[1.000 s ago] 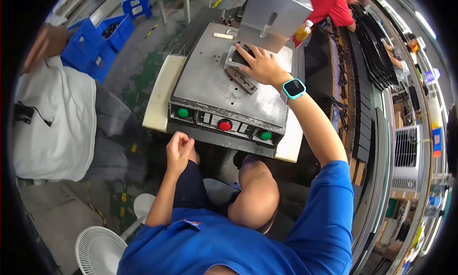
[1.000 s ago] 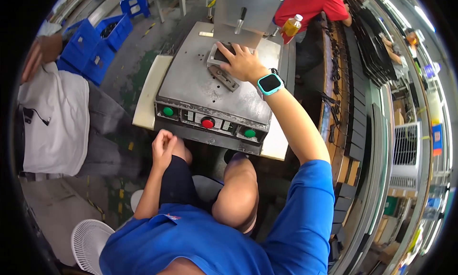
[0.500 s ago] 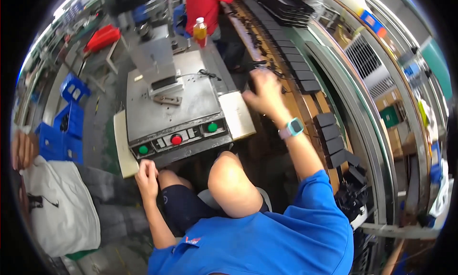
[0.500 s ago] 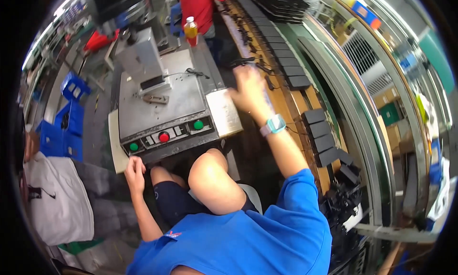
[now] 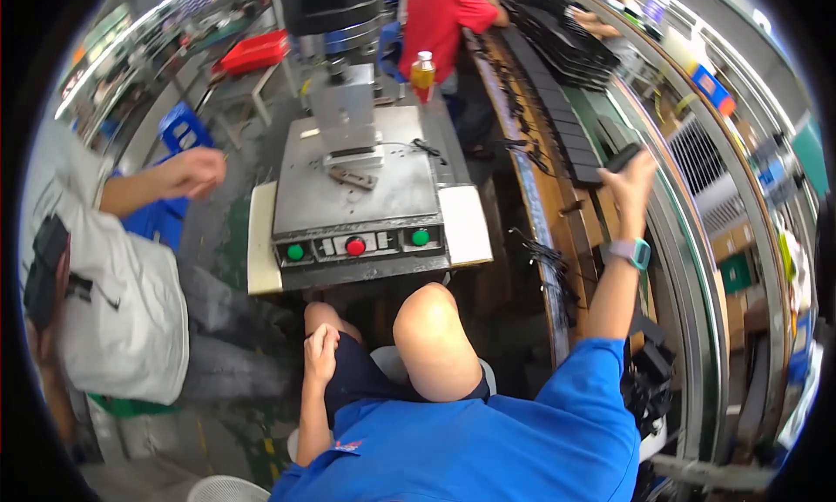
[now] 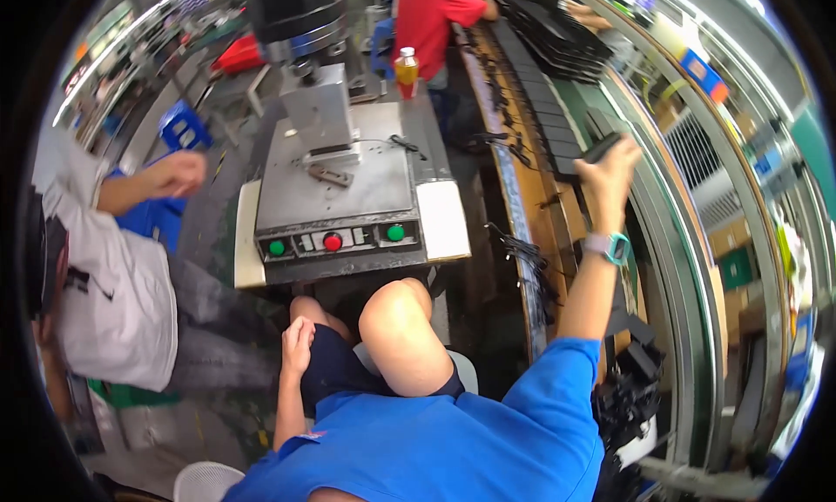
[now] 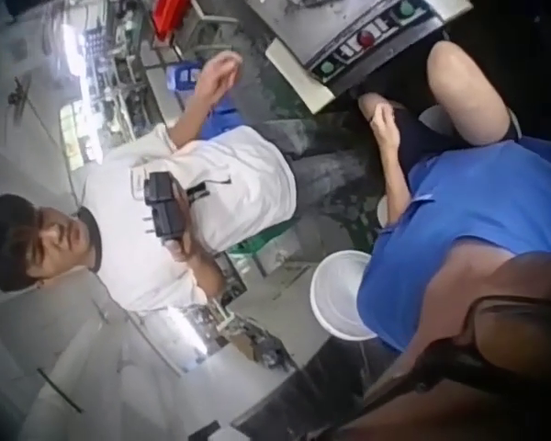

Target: Assembling electronic components using a manual benchtop press machine on a production line.

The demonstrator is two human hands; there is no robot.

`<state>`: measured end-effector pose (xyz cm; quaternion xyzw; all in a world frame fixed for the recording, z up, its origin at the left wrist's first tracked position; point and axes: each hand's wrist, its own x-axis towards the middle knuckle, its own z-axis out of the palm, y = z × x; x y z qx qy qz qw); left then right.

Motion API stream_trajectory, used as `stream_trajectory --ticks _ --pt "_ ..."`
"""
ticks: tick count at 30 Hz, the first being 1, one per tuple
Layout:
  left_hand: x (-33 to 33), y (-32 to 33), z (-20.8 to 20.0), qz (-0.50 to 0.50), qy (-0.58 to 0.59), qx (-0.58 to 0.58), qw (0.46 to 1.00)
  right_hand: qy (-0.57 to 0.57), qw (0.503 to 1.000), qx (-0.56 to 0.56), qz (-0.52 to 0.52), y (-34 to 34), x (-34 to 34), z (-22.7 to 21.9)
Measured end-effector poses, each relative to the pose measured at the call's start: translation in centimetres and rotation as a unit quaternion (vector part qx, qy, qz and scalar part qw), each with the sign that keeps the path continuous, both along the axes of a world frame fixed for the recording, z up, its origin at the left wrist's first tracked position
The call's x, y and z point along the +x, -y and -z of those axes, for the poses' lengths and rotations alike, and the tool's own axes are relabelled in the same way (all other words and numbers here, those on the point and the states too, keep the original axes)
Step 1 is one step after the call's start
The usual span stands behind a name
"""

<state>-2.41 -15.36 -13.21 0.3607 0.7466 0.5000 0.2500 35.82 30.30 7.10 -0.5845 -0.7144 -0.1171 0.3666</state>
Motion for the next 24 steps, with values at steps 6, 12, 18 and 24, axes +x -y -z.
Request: stream_trajectory --ticks 6,12,18,24 --pt "0.2 -1.0 0.9 0.051 -0.002 0.035 0.998 -0.156 0.930 0.254 -0.214 4.6 -2.3 -11.8" --pt "2.8 -3.0 0.3 0.060 0.027 0.048 0.997 -0.225 0.898 0.007 -0.377 7.4 -8.0 -8.7" --pt "2.2 -2.4 3.8 0.031 0.038 0.112 0.992 -0.261 0.825 -0.189 -0.464 7.0 -13.3 -2.0" --pt "-0.2 0.1 6.5 -0.048 -0.103 0.038 0.993 -0.182 0.842 -0.185 -0.472 2.5 -20.1 9.6"
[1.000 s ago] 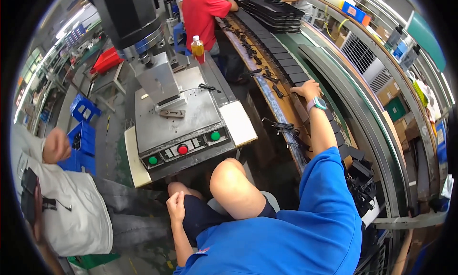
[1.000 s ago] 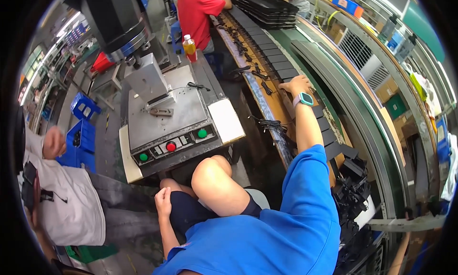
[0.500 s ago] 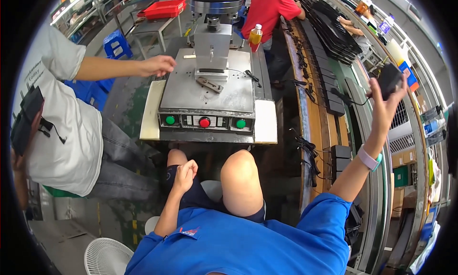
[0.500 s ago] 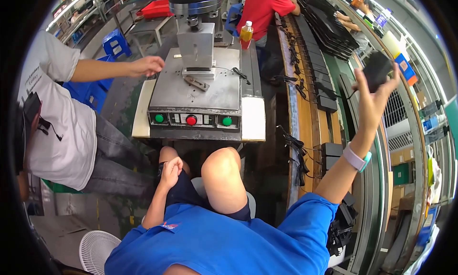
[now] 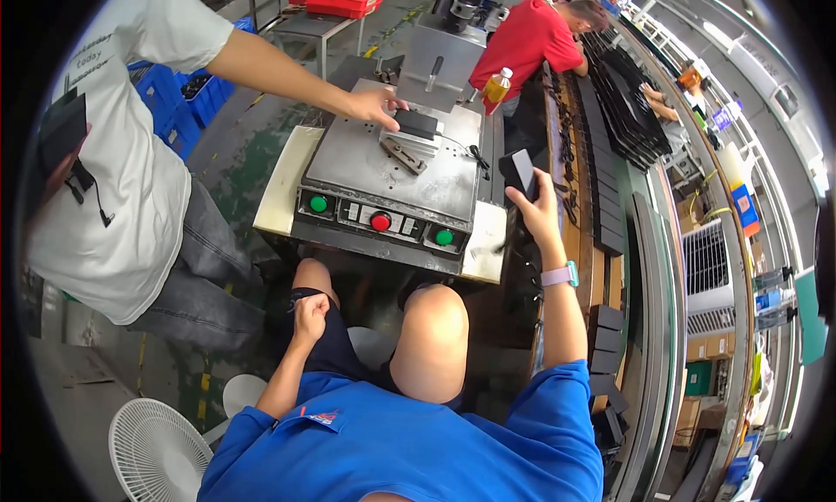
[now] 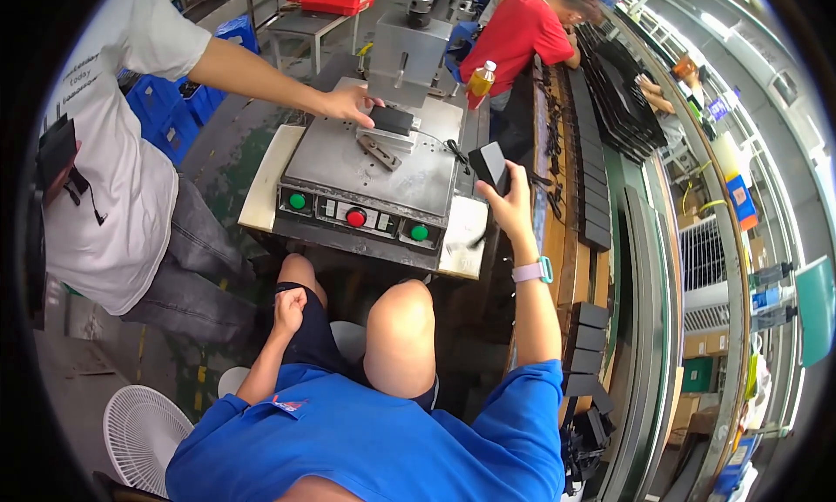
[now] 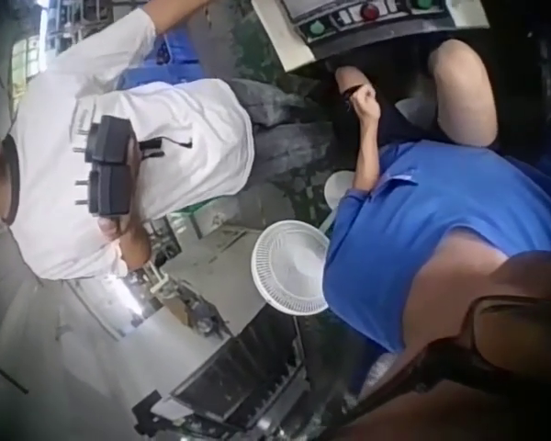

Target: Assembling electronic components using a manual benchtop press machine on a production line.

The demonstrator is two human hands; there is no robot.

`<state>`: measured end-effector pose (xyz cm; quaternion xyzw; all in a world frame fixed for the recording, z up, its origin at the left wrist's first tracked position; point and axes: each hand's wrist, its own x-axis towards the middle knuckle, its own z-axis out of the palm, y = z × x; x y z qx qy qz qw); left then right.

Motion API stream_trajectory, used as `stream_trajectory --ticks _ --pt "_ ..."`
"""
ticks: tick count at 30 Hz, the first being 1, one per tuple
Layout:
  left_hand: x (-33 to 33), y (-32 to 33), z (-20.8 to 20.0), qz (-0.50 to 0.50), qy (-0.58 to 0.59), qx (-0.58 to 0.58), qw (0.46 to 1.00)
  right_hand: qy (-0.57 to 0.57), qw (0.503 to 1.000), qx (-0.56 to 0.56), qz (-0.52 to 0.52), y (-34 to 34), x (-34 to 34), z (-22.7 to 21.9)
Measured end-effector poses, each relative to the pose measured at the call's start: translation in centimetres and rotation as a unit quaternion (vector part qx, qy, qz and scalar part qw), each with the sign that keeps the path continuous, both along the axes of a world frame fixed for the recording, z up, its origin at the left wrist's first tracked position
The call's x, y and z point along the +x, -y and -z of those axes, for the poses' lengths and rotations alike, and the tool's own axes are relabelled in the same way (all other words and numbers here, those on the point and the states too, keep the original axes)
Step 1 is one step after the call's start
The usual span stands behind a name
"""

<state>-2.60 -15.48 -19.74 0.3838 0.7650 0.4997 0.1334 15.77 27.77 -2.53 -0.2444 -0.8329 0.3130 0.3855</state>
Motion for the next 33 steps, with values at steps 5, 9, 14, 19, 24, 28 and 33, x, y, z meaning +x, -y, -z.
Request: stream_trajectory --ticks 5,9,14,19,24,28,33 --pt "-0.3 3.3 5.7 -0.053 -0.052 -0.046 0.996 -0.003 0.998 -0.056 0.005 -3.3 -5.0 2.8" --pt "0.4 2.5 4.4 -0.076 -0.126 -0.043 0.988 -0.008 0.996 -0.082 -0.039 -5.9 -8.4 2.9" --pt "0.1 1.7 3.2 -0.058 -0.079 -0.074 0.992 -0.041 0.983 -0.132 -0.120 -5.8 -13.0 2.1" --pt "-1.0 0.5 4.1 -0.018 -0.073 -0.073 0.995 0.148 0.931 0.288 -0.166 -3.0 -18.1 1.5" --pt "-2.4 -2.2 1.3 -0.007 -0.058 0.020 0.998 0.246 0.880 0.358 -0.191 -1.6 -21.0 -0.1" --pt "-3.9 -6.5 -3.8 0.000 -0.084 0.129 0.988 0.320 0.865 0.317 -0.221 -0.8 -22.3 0.4" --pt "-6.7 -11.4 -6.0 -0.015 -0.138 0.169 0.976 0.322 0.865 0.345 -0.171 -1.7 -19.9 0.7"
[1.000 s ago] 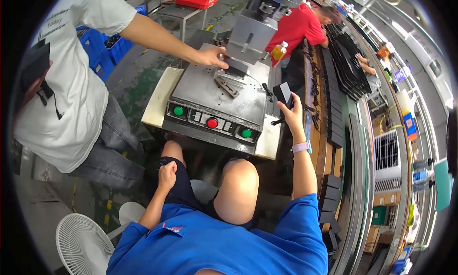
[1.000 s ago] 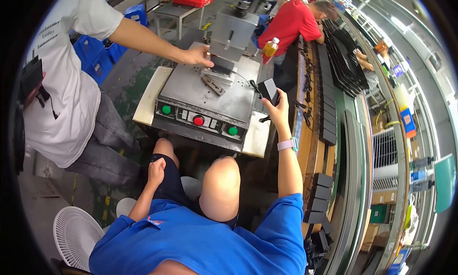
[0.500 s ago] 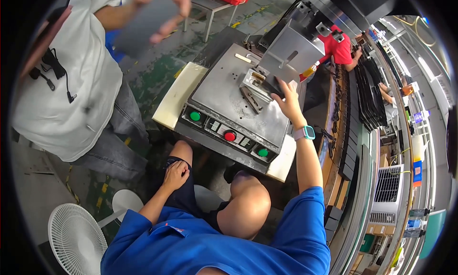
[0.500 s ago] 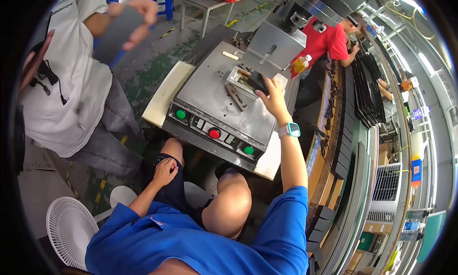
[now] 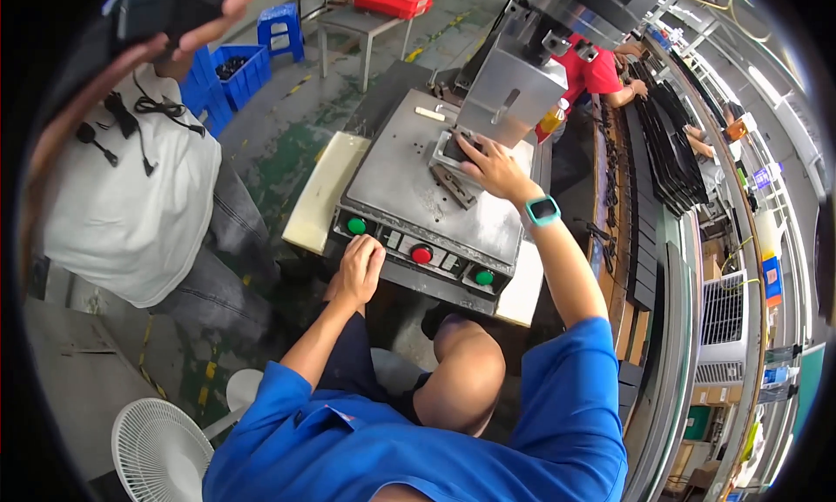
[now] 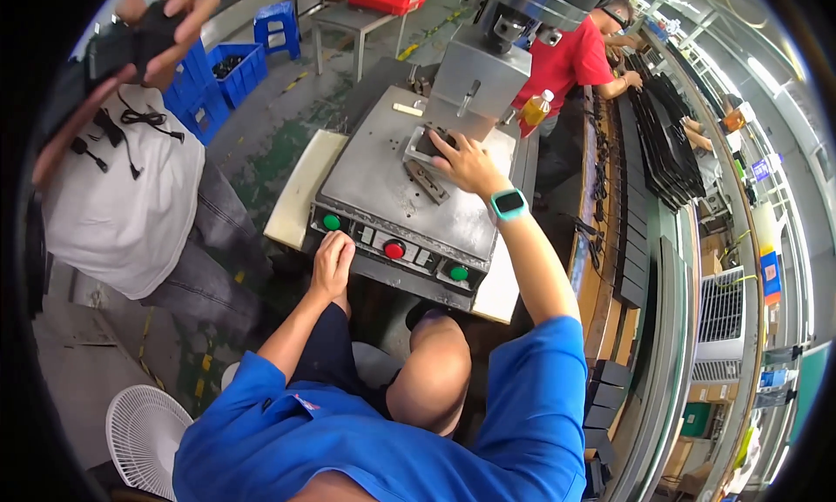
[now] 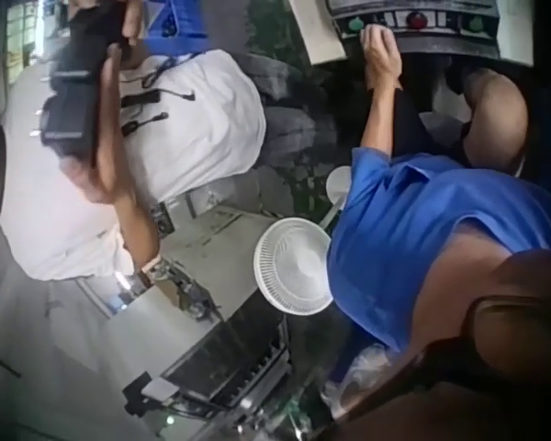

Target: Assembling electronic components using a manual benchtop press machine on a production line.

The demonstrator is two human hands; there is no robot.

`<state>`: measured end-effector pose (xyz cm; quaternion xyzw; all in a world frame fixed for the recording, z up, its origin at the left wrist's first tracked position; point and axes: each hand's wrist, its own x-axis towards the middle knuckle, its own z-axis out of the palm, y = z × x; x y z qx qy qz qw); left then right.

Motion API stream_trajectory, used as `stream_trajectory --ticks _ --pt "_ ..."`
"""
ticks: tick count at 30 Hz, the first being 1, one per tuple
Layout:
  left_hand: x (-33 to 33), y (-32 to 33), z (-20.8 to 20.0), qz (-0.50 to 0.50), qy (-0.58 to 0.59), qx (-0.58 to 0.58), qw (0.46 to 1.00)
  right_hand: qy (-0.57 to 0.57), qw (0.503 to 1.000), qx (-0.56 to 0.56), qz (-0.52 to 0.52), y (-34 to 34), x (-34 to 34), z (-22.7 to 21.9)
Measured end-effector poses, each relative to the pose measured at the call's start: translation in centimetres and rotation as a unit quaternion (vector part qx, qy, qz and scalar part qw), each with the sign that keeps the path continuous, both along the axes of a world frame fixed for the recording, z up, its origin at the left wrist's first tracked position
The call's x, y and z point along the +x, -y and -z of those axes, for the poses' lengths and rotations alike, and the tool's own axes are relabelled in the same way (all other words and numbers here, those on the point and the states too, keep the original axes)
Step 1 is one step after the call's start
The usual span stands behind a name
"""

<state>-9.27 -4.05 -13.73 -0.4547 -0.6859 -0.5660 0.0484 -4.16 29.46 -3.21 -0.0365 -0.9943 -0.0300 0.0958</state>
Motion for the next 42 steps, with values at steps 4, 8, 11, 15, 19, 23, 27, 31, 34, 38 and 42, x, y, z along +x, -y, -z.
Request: stream_trajectory --ticks 4,8,11,15,19,23,27,31,34,38,42 --pt "-3.6 2.1 -0.1 -0.024 -0.071 -0.052 0.996 0.197 0.971 -0.089 0.101 6.8 8.3 -4.2" --pt "-5.6 2.0 -1.4 0.086 -0.047 -0.155 0.983 0.138 0.973 -0.017 0.183 9.9 14.3 2.4" --pt "-6.4 2.1 -4.2 0.150 0.043 -0.258 0.953 0.013 0.988 -0.043 0.147 8.3 16.3 3.3" --pt "-1.6 3.7 -6.9 0.147 0.043 -0.271 0.950 -0.198 0.928 -0.063 0.308 1.8 21.4 -1.4" --pt "1.7 6.3 -2.6 0.219 0.085 -0.374 0.897 -0.172 0.649 -0.023 0.741 -6.2 31.2 -4.4" --pt "2.9 12.1 7.9 0.090 -0.042 -0.498 0.862 -0.130 0.597 -0.090 0.786 -8.9 35.4 -0.9" --pt "4.0 13.9 12.6 -0.037 0.009 -0.503 0.864 -0.102 0.602 -0.187 0.770 -7.6 35.7 -3.4" --pt "3.2 12.9 14.7 -0.067 0.045 -0.489 0.869 -0.370 0.755 0.059 0.538 -3.3 35.6 -9.5" --pt "1.7 12.3 14.5 -0.081 0.095 -0.518 0.847 -0.474 0.759 0.238 0.379 -1.3 34.1 -16.5" --pt "-1.2 9.8 14.6 -0.034 0.127 -0.593 0.795 -0.680 0.674 -0.151 0.247 0.4 32.7 -21.2" --pt "-2.7 5.5 7.1 0.386 0.239 -0.656 0.603 -0.575 0.767 -0.259 0.114 2.5 31.2 -20.3"
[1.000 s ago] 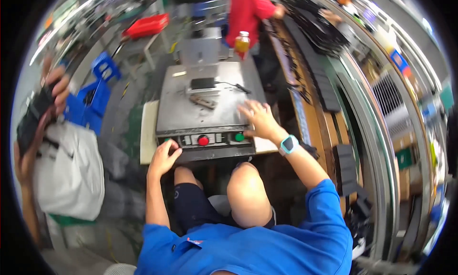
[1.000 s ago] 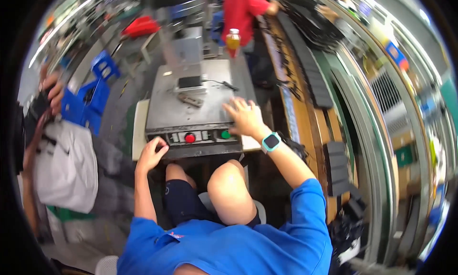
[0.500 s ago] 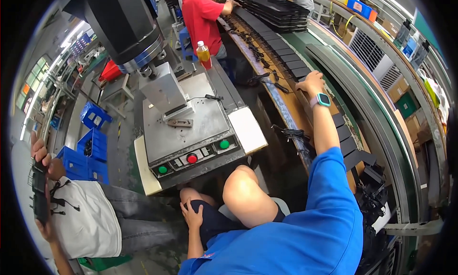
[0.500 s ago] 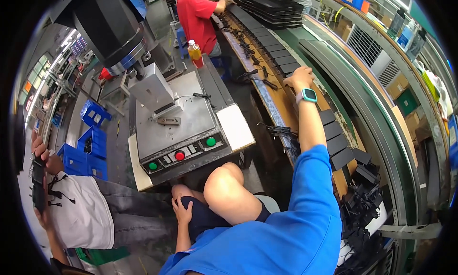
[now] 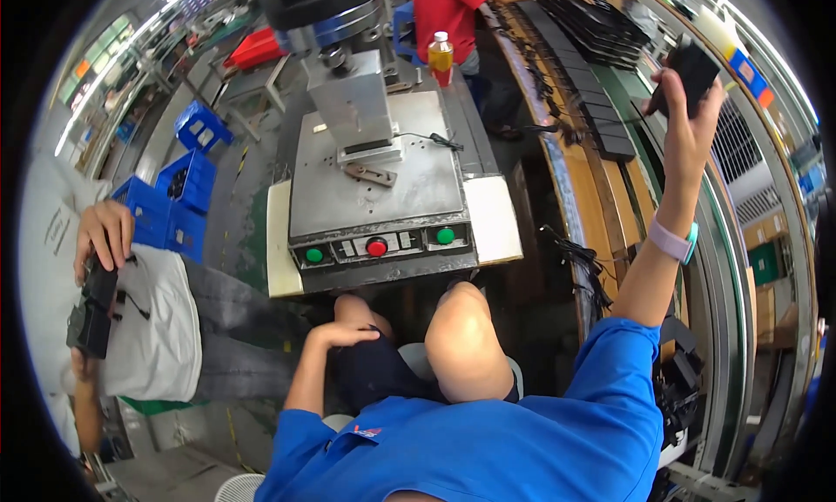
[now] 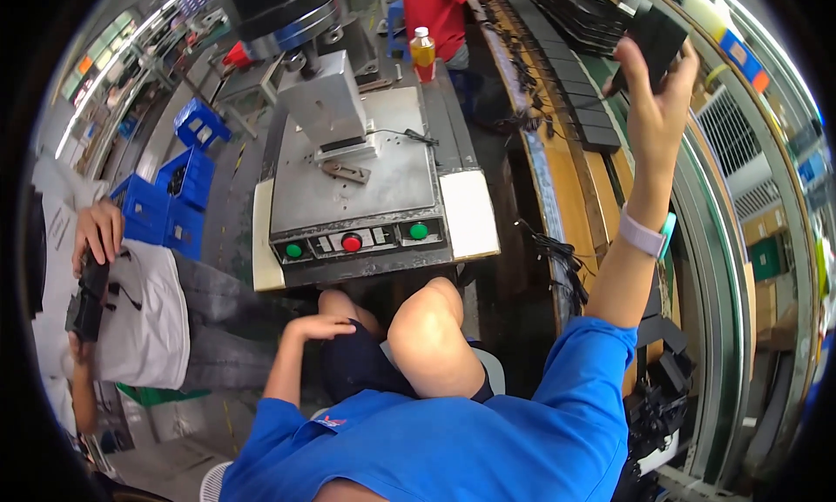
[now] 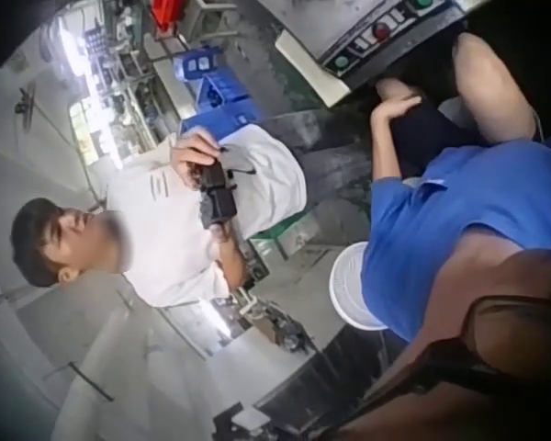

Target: Assembling electronic components using a manual benchtop press machine on a production line.

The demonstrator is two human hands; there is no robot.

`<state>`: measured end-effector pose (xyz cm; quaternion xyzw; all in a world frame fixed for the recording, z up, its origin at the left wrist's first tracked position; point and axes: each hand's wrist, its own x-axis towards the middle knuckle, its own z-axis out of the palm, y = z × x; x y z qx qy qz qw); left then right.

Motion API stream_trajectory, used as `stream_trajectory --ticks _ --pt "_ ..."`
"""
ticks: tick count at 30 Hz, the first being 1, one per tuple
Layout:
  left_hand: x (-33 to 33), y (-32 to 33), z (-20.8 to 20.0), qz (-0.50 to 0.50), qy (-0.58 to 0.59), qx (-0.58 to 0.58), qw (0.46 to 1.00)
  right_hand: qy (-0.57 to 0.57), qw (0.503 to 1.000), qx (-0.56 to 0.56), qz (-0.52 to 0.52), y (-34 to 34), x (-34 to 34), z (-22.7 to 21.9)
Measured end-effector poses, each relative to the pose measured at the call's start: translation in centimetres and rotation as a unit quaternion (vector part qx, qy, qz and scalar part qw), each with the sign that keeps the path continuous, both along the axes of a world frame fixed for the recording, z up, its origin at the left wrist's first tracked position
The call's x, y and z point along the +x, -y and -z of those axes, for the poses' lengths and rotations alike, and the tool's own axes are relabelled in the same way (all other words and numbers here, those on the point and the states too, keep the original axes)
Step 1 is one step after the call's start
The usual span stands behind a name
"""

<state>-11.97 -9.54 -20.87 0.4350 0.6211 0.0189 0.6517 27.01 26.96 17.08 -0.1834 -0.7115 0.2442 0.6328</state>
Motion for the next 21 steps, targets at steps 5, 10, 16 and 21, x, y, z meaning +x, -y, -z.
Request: stream_trajectory --ticks 5,10,16,21 --pt "-1.8 -5.5 -15.7 -0.156 0.209 0.299 0.918 0.072 0.993 -0.032 -0.091 1.0 -4.2 3.9" --pt "-7.9 -17.9 -13.7 -0.365 -0.154 0.577 0.715 0.126 0.976 -0.104 -0.144 1.3 -8.9 7.4" --pt "-10.9 -25.0 -15.1 -0.256 -0.135 0.613 0.735 0.213 0.952 -0.153 -0.159 -2.4 -14.3 14.4" --pt "-9.2 -21.8 -16.5 -0.338 0.206 0.568 0.721 0.264 0.949 -0.111 -0.131 -5.9 -20.0 21.0"
